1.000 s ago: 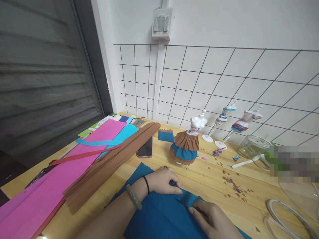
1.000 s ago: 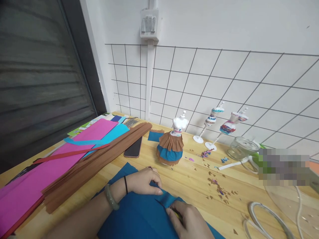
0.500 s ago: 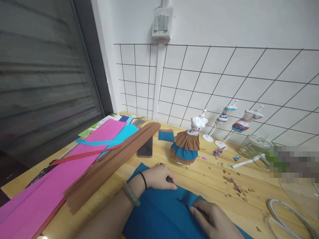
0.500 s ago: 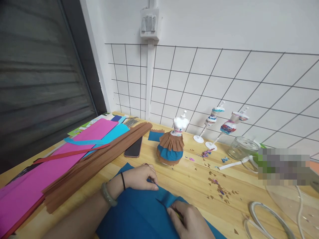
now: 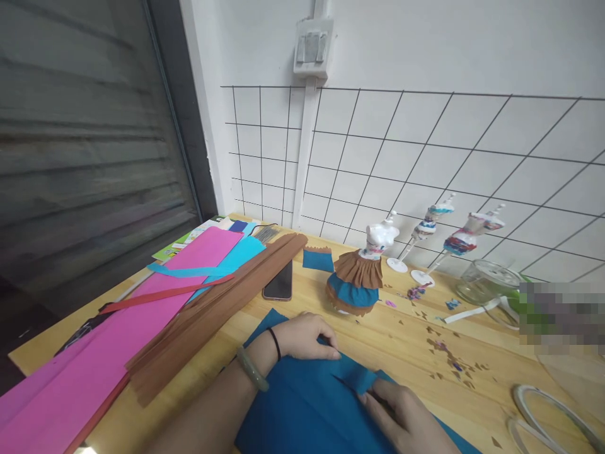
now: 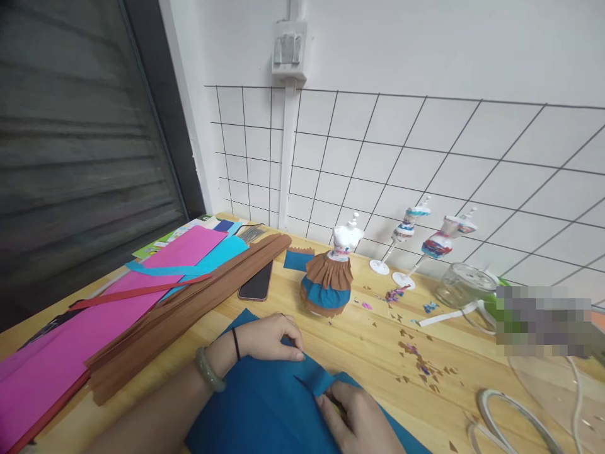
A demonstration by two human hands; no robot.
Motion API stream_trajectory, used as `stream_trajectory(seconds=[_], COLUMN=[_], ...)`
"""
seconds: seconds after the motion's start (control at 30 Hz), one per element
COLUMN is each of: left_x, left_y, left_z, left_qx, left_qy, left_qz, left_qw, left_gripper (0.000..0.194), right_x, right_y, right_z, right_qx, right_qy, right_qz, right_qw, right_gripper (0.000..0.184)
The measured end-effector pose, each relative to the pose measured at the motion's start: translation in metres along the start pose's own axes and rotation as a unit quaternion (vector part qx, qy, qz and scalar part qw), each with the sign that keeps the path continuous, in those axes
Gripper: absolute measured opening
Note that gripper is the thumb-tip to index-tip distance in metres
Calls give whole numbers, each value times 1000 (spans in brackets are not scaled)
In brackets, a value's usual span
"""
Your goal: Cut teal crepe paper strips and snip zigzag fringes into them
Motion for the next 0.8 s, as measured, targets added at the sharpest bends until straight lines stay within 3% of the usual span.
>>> stream_trajectory(seconds=[0.47,0.8], left_x=[0,0], left_y=[-5,-9], left_z=[-1,-2], left_qx=[22,40], left_qy=[1,0], left_qz=[8,17], left_qw=[1000,999], left_gripper=[22,24], right_x=[0,-5], right_y=[-12,2], right_z=[1,-5], right_qx=[-16,-2], right_qy=[4,25], right_qz=[6,-2], right_qw=[1000,1000], right_gripper=[32,35])
Point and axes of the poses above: each hand's wrist, its own x-axis away from the middle knuckle, its own z-axis out of the back of the hand, y = z × x, the point moved 8 cm from there along -x, towards the middle knuckle
